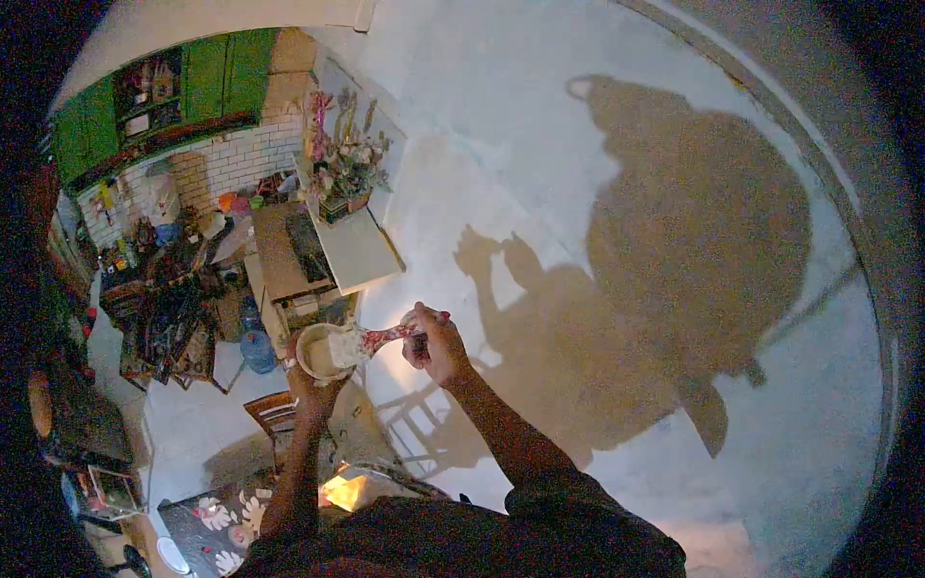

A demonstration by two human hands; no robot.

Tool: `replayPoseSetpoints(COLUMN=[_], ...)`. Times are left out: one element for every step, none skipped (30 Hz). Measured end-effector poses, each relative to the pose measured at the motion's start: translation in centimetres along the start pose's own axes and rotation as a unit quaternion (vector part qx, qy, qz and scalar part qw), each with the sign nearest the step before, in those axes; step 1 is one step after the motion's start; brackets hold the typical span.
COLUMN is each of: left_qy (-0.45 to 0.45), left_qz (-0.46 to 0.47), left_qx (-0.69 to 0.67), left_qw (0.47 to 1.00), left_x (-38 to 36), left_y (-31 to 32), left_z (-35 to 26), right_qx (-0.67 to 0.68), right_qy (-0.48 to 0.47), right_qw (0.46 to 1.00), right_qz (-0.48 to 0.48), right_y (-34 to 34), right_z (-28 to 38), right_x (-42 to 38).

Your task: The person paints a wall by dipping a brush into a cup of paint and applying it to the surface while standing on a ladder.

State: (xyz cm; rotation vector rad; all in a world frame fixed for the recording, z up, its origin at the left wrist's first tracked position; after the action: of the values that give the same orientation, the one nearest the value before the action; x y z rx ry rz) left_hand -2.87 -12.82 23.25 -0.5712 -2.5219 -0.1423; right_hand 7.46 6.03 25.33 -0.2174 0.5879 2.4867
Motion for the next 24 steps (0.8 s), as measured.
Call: replayPoseSetpoints(left_qy=[0.002,0.003,0.003,0.0,-0.003,-0.004,-0.01,-0.018,-0.018,-0.023,-0.029,-0.032,-0.031,-0.031,-0.031,-0.035,-0.036,-0.039,-0.032,-0.041,-0.018,0.006,-0.038,-0.048], left_qz=[-0.013,-0.026,-0.031,-0.015,0.002,-0.003,0.006,0.017,0.014,0.013,0.01,0.006,0.001,-0.006,0.015,0.008,-0.015,-0.037,-0.027,-0.035,-0.039,-0.044,-0.03,-0.035], left_qx=[-0.026,-0.052,-0.052,-0.025,0.002,0.003,0.018,0.034,0.036,0.015,-0.006,-0.003,-0.022,-0.04,-0.027,-0.024,-0.037,-0.049,-0.031,-0.026,-0.016,-0.006,0.007,0.012], left_qw=[1.0,0.998,0.998,1.0,1.0,1.0,1.0,0.999,0.999,1.0,1.0,0.999,0.999,0.999,0.999,0.999,0.999,0.997,0.999,0.998,0.999,0.999,0.999,0.998], left_x=[0.0,0.1,0.1,0.1,0.1,0.0,-0.1,-0.3,-0.3,-0.1,0.0,-0.1,-0.2,-0.2,0.2,0.5,0.9,1.2,1.2,1.3,1.6,1.9,1.7,1.9], left_y=[0.0,0.0,0.0,0.3,0.5,0.6,0.8,1.0,1.1,1.1,1.1,1.2,1.2,1.3,1.4,1.1,0.8,0.4,0.7,0.4,0.2,0.0,-0.1,-0.1], left_z=[-0.5,-0.8,-0.7,-0.3,0.1,0.4,0.7,0.8,0.4,-0.3,-0.8,-0.7,-0.6,-0.4,-0.2,-1.2,-2.9,-3.8,-1.8,-1.8,-2.6,-3.7,-4.2,-4.4], right_qx=[0.002,-0.001,-0.032,-0.064,-0.059,-0.062,-0.081,-0.098,-0.099,-0.076,-0.053,-0.055,-0.027,0.0,0.016,0.013,0.042,0.071,0.114,0.111,0.107,0.103,0.123,0.123], right_qy=[0.003,0.002,0.005,0.009,0.029,0.031,0.027,0.023,0.024,-0.01,-0.044,-0.039,-0.027,-0.014,-0.025,-0.019,-0.027,-0.033,-0.05,-0.037,-0.054,-0.072,-0.068,-0.056], right_qw=[1.0,1.0,0.999,0.998,0.998,0.997,0.996,0.995,0.995,0.997,0.997,0.997,0.998,0.998,0.999,0.999,0.999,0.997,0.992,0.993,0.993,0.991,0.99,0.99], right_qz=[-0.015,-0.012,-0.012,-0.011,-0.021,-0.017,-0.009,-0.002,0.002,-0.022,-0.045,-0.041,-0.048,-0.055,-0.037,-0.033,-0.011,0.01,-0.013,-0.01,0.021,0.053,0.028,0.029], right_y=[-0.2,-0.3,-0.5,-0.8,-1.5,-1.8,-1.5,-1.3,-1.1,-1.3,-1.6,-1.5,-1.7,-1.9,-2.0,-2.0,-1.9,-1.6,-1.1,-1.2,-1.2,-1.1,-0.9,-0.9], right_z=[0.1,0.1,0.1,0.0,-0.4,-0.3,0.1,0.4,0.7,1.7,2.6,3.0,3.3,3.5,3.6,3.6,3.7,3.7,4.0,3.6,3.8,4.1,4.4,4.3], right_x=[-0.2,-0.2,-0.2,-0.2,0.0,-0.1,-0.6,-1.0,-1.2,-1.5,-1.8,-1.9,-2.1,-2.2,-1.9,-2.0,-1.9,-1.8,-2.3,-2.0,-1.9,-1.8,-2.0,-1.9])
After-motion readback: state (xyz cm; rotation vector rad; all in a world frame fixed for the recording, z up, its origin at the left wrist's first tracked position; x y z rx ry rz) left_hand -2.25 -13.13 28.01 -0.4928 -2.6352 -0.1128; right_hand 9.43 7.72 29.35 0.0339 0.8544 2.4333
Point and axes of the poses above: each hand's wrist, its own x-axis towards the middle knuckle, its own y-axis out of the palm, z = x × y, the point moved 8 cm from there along x, towards the middle knuckle, and after that the axes turned 6 degrees about y, right-handed, at the moved point
